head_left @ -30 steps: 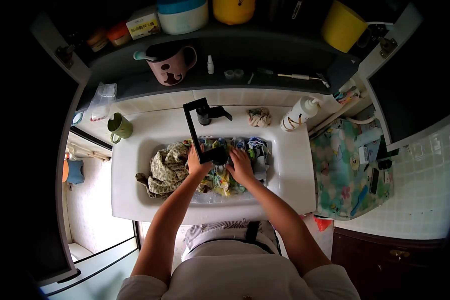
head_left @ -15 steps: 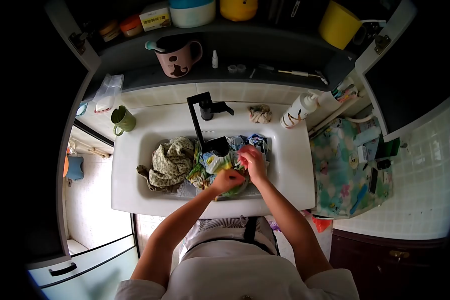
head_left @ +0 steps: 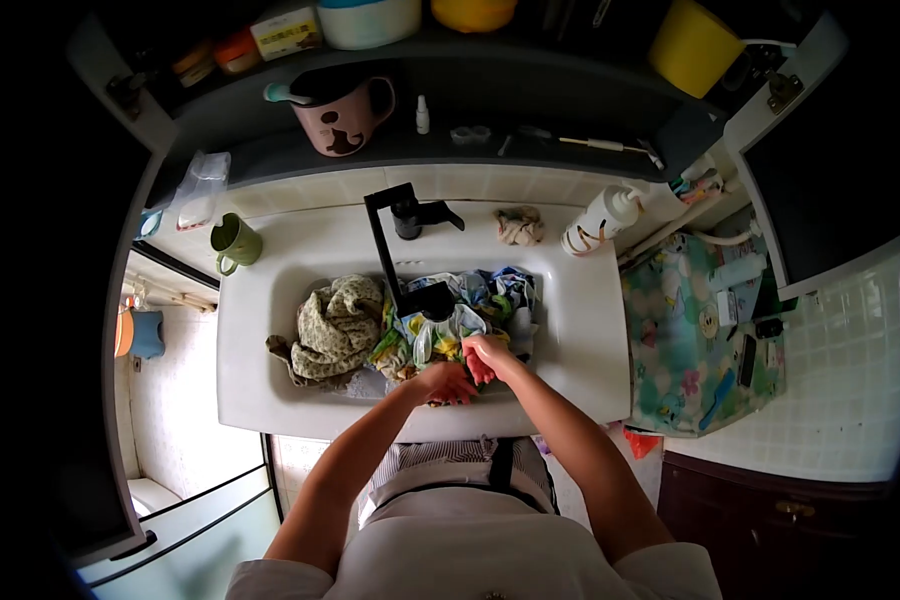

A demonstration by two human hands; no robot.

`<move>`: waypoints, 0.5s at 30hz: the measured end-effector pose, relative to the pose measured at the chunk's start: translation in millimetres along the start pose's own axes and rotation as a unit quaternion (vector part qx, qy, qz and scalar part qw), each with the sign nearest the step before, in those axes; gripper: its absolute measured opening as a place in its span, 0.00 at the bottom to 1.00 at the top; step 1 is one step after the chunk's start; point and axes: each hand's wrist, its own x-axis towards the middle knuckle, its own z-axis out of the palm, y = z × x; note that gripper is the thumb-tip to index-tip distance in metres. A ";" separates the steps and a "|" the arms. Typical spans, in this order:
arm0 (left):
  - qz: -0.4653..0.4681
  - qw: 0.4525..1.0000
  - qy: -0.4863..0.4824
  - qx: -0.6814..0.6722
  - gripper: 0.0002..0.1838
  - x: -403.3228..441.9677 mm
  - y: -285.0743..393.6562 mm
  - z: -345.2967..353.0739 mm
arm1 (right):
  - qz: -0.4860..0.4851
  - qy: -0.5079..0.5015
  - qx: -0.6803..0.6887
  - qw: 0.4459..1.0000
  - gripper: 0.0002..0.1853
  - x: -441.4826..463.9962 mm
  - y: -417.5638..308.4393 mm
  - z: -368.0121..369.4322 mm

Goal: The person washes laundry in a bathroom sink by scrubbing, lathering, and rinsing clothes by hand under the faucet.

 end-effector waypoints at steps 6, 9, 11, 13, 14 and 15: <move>-0.070 0.996 0.048 -0.041 0.20 39.3 1.0 -26.0 | 0.071 0.015 -0.135 0.988 0.12 45.3 -6.0 -6.3; -0.086 0.994 0.045 -0.043 0.23 55.9 -2.6 -34.6 | 0.125 0.003 -0.205 0.971 0.13 60.5 -12.3 -9.5; -0.116 0.993 0.002 0.014 0.25 66.0 -2.2 -43.0 | 0.152 0.012 -0.248 0.957 0.15 66.1 -16.7 -12.6; -0.129 0.991 0.003 0.022 0.27 81.3 -12.0 -50.6 | 0.126 0.067 -0.259 0.955 0.15 55.3 -20.2 -8.0; -0.133 0.991 0.005 0.024 0.29 89.7 -16.1 -55.1 | 0.110 0.094 -0.267 0.953 0.16 53.5 -19.0 -5.8; -0.144 0.989 -0.005 0.032 0.29 96.1 -17.9 -58.4 | 0.122 0.134 -0.283 0.942 0.18 70.1 -5.3 -5.7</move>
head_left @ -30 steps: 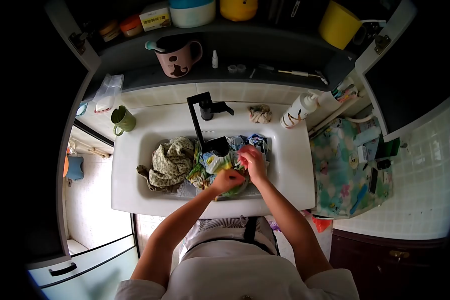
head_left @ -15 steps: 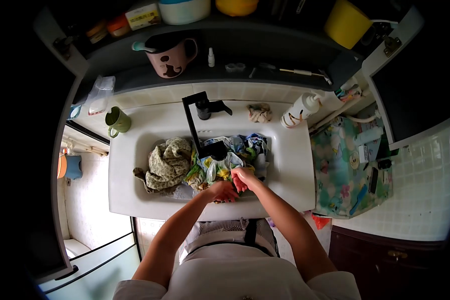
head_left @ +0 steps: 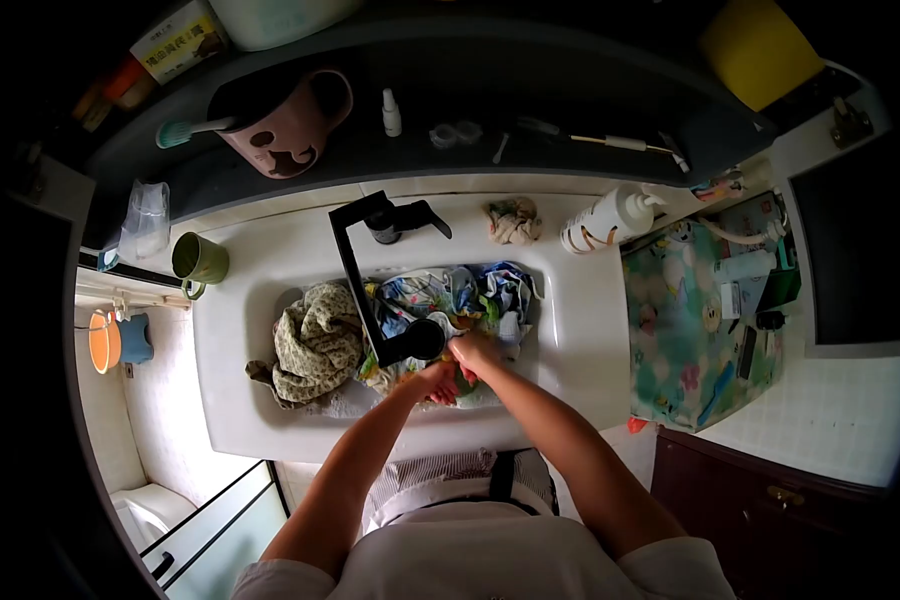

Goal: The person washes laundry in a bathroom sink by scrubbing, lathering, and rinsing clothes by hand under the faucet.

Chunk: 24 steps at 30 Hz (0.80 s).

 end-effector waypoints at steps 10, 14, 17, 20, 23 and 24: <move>0.135 0.988 0.052 -0.050 0.12 33.0 -12.4 0.1 | -0.097 0.056 0.063 0.992 0.14 6.1 21.2 4.8; 0.258 0.938 0.135 0.187 0.10 -12.6 -15.0 26.0 | -0.214 0.013 0.158 0.964 0.17 -19.6 38.6 2.9; 0.287 0.941 0.161 0.080 0.15 -126.3 21.2 66.2 | -0.243 -0.061 0.222 0.942 0.18 -61.5 13.4 -25.4; 0.350 0.906 0.224 -0.083 0.19 -117.1 42.1 38.9 | -0.205 -0.081 0.397 0.891 0.14 -64.6 -26.3 -37.5; 0.292 0.920 0.249 -0.084 0.27 -110.2 54.3 13.4 | -0.137 -0.073 0.516 0.842 0.12 -44.4 -50.9 -26.4; 0.266 0.933 0.236 -0.061 0.30 -106.8 55.4 6.0 | -0.124 -0.057 0.521 0.843 0.12 -40.9 -50.0 -19.8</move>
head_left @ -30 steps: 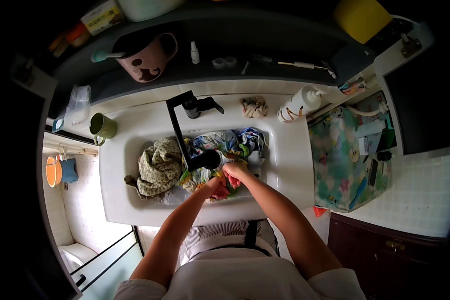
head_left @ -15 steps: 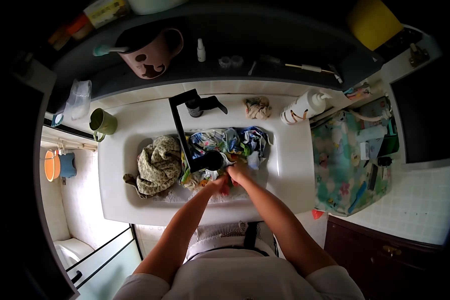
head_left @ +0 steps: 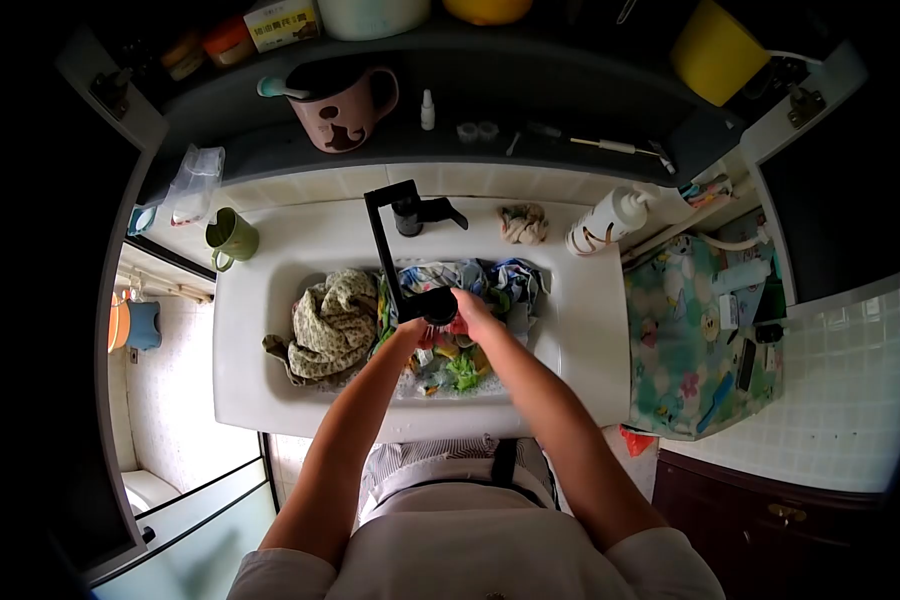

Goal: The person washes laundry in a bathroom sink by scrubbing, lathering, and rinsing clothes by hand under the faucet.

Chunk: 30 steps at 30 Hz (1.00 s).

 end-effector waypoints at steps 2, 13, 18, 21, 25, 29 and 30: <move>-0.020 0.999 -0.013 0.037 0.30 4.8 -3.2 0.7 | -0.006 -0.019 0.015 1.000 0.11 19.2 17.0 -9.1; 0.023 0.910 -0.120 0.396 0.18 31.1 -38.2 -1.7 | 0.062 -0.034 -0.133 0.989 0.18 -1.2 60.8 -23.7; -0.096 0.909 -0.079 0.397 0.16 -1.2 -14.8 10.6 | 0.117 -0.003 -0.130 0.985 0.15 2.4 64.2 -22.5; -0.080 0.917 -0.027 0.390 0.21 -4.4 -22.1 9.1 | 0.106 -0.004 -0.163 0.981 0.17 3.9 64.3 -17.9; -0.058 0.953 0.058 0.293 0.17 -23.1 -9.7 18.5 | 0.052 -0.038 -0.184 0.981 0.22 15.2 76.3 -27.5; 0.007 0.953 0.092 0.288 0.27 6.1 -51.6 9.0 | -0.039 -0.031 -0.212 0.976 0.23 15.4 90.1 -28.0; 0.046 0.950 0.105 0.290 0.25 1.9 -49.6 9.3 | -0.046 -0.029 -0.209 0.977 0.24 13.6 89.4 -26.9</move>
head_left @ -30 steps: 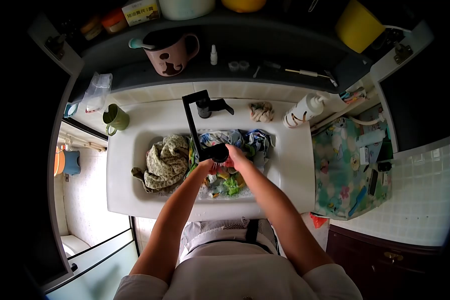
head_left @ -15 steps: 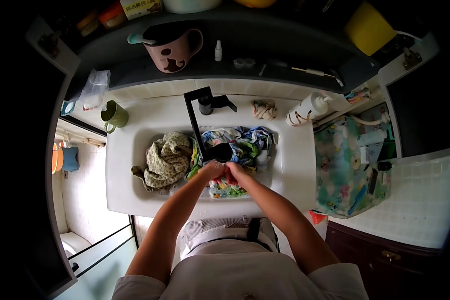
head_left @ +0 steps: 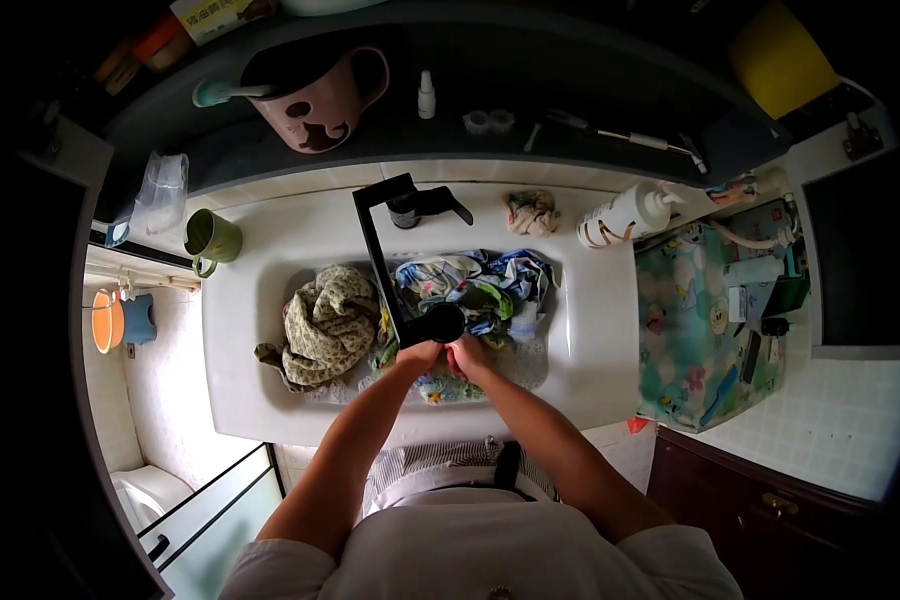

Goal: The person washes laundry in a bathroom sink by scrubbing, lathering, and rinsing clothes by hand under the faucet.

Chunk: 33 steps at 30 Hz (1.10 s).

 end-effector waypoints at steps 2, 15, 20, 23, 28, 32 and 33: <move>0.140 0.988 0.056 0.021 0.24 48.2 -54.3 25.8 | -0.019 -0.002 -0.009 1.000 0.25 3.4 -0.2 2.6; -0.026 0.979 -0.203 -0.017 0.20 -38.3 -12.4 6.3 | 0.138 -0.072 0.019 0.988 0.13 -37.9 10.5 -30.1; -0.077 0.978 -0.177 0.086 0.22 -29.4 5.9 15.0 | 0.163 -0.007 0.070 0.984 0.14 -15.0 17.7 -18.1; -0.084 0.975 -0.166 0.119 0.24 -17.9 3.1 18.2 | 0.196 -0.052 -0.060 0.977 0.15 -7.5 12.8 -24.3; -0.141 0.969 -0.143 0.142 0.26 -12.6 6.1 23.2 | 0.226 -0.064 -0.047 0.971 0.17 12.3 18.8 -27.6; -0.108 0.978 -0.164 0.068 0.28 1.8 -10.6 29.8 | 0.236 -0.083 -0.063 0.966 0.20 21.4 25.8 -29.8; -0.105 0.978 -0.173 0.049 0.27 4.0 -13.3 30.6 | 0.228 -0.083 -0.061 0.968 0.20 21.0 28.9 -31.3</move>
